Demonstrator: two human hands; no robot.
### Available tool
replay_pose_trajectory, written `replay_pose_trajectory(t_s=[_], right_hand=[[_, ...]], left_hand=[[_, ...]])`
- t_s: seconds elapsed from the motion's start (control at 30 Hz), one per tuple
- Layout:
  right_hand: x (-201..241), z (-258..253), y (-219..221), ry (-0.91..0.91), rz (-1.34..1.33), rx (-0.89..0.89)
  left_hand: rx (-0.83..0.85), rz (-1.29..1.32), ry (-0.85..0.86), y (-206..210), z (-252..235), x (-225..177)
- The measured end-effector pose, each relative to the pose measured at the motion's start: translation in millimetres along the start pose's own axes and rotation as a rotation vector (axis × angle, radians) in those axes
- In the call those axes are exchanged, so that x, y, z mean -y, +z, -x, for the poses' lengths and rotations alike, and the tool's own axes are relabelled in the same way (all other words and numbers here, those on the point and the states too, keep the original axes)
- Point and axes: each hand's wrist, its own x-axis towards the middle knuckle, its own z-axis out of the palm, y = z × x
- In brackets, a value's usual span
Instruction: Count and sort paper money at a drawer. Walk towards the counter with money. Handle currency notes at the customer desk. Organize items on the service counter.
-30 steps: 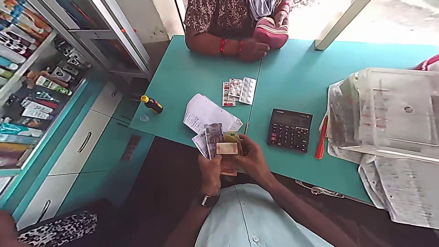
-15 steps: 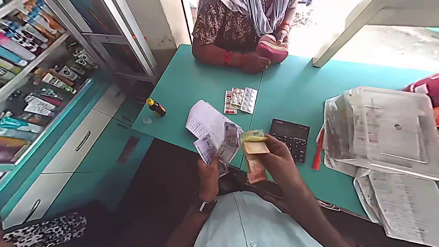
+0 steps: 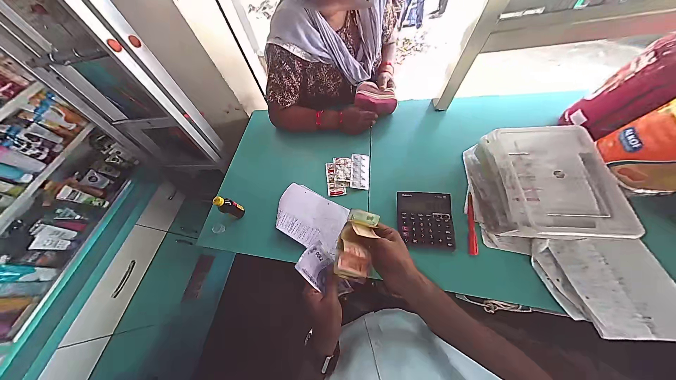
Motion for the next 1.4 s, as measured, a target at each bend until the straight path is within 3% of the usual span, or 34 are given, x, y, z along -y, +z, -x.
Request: replay_pose_trajectory(t_s=[0.1, 0.17, 0.27, 0.4, 0.57, 0.63, 0.73, 0.8, 0.87, 0.97, 1.07, 1.13, 1.23, 1.33, 1.4], right_hand=[[21.3, 5.8, -7.7, -0.051, 0.101, 0.134], [29.7, 16.0, -3.9, -0.025, 0.16, 0.27], [17.0, 24.7, 3.9, -0.089, 0.288, 0.415], [-18.2, 13.9, -1.0, -0.323, 0.571, 0.284], [-10.1, 16.4, -3.2, -0.187, 0.402, 0.487], [-17.6, 22.1, -0.8, -0.168, 0.349, 0.562], [-26.1, 19.9, -1.0, -0.264, 0.361, 0.591], [-8.8, 13.6, -5.6, -0.321, 0.509, 0.574], [21.3, 9.0, -12.9, -0.347, 0.819, 0.695], [50.8, 7.3, -14.4, -0.354, 1.062, 0.875], [60.5, -0.2, -25.0, -0.259, 0.839, 0.696], [54.0, -3.4, -29.1, -0.131, 0.567, 0.586], [33.1, 0.7, -23.8, 0.009, 0.389, 0.638], [20.0, 3.4, -24.8, 0.01, 0.223, 0.563], [18.5, 2.4, -29.7, -0.029, 0.266, 0.502]], left_hand=[[0.121, 0.259, -0.374, -7.0, -6.3, -19.2], [0.108, 0.287, -0.471, -7.7, -13.0, -21.7], [0.152, 0.208, -0.435, -4.9, -15.6, -16.0], [0.224, 0.194, -0.32, 0.1, -11.5, -16.2], [0.471, 0.149, -0.273, -6.6, -8.0, -25.6], [0.471, 0.111, -0.306, -5.7, -5.7, -28.2], [0.439, -0.046, -0.217, -6.9, -7.3, -19.6], [0.534, -0.32, -0.2, -15.5, -15.6, -20.9], [0.734, -0.57, -0.238, -23.9, -24.3, -28.9], [0.934, -0.579, -0.204, -33.6, -31.7, -32.1], [0.632, -0.231, -0.02, -46.1, -35.6, -25.7], [0.432, 0.077, -0.086, -46.8, -37.5, -23.6], [0.42, 0.348, -0.18, -38.7, -36.7, -18.4], [0.377, 0.29, -0.033, -45.4, -41.4, -15.2], [0.353, -0.055, 0.262, -56.8, -46.4, -17.9]])
